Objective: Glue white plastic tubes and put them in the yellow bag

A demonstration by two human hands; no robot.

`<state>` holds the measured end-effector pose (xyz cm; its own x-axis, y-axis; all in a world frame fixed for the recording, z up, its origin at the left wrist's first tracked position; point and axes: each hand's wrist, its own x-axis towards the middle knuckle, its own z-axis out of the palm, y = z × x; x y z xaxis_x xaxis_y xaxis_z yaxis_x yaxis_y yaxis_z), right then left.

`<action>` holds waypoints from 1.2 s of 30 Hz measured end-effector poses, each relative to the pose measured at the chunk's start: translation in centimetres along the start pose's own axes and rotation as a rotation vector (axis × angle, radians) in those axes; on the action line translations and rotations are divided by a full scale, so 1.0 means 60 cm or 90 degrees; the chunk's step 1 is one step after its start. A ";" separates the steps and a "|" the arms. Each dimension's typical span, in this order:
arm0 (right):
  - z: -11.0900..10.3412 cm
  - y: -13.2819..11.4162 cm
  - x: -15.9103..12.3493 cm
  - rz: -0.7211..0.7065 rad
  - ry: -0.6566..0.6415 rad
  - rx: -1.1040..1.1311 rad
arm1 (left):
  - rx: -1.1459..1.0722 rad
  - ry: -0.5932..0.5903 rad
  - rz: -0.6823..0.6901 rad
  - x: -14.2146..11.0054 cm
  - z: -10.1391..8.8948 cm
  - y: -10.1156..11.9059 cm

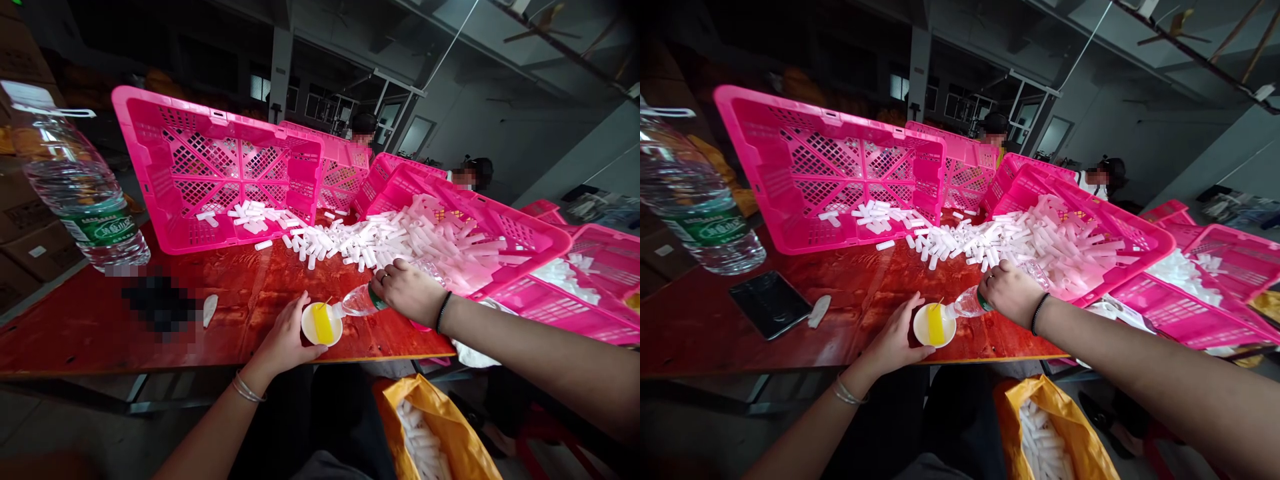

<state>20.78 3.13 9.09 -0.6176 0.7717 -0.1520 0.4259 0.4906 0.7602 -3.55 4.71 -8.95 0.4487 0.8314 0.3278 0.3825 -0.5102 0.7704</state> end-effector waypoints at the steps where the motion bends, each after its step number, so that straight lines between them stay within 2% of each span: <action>1: -0.001 0.001 0.000 -0.005 -0.001 0.006 | 0.001 0.001 0.001 0.000 0.000 0.000; 10: -0.001 0.009 -0.006 -0.032 -0.002 0.048 | -0.022 0.000 0.015 0.002 -0.003 -0.002; 16: 0.003 0.011 -0.011 -0.017 0.017 0.037 | -0.068 -0.005 0.011 0.000 -0.008 -0.006; 20: 0.008 0.006 -0.019 -0.038 0.023 0.039 | -0.122 0.008 0.002 -0.002 -0.010 -0.005; 27: 0.011 0.007 -0.022 -0.001 0.033 0.038 | -0.194 0.029 -0.023 -0.003 -0.005 -0.012; 36: 0.005 0.014 -0.027 -0.007 0.023 0.049 | -0.237 0.065 -0.012 -0.002 0.002 -0.022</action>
<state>22.36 2.43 9.78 -0.6455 0.7515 -0.1360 0.4674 0.5296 0.7079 -4.02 5.25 -10.07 0.3545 0.8670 0.3501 0.0615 -0.3952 0.9165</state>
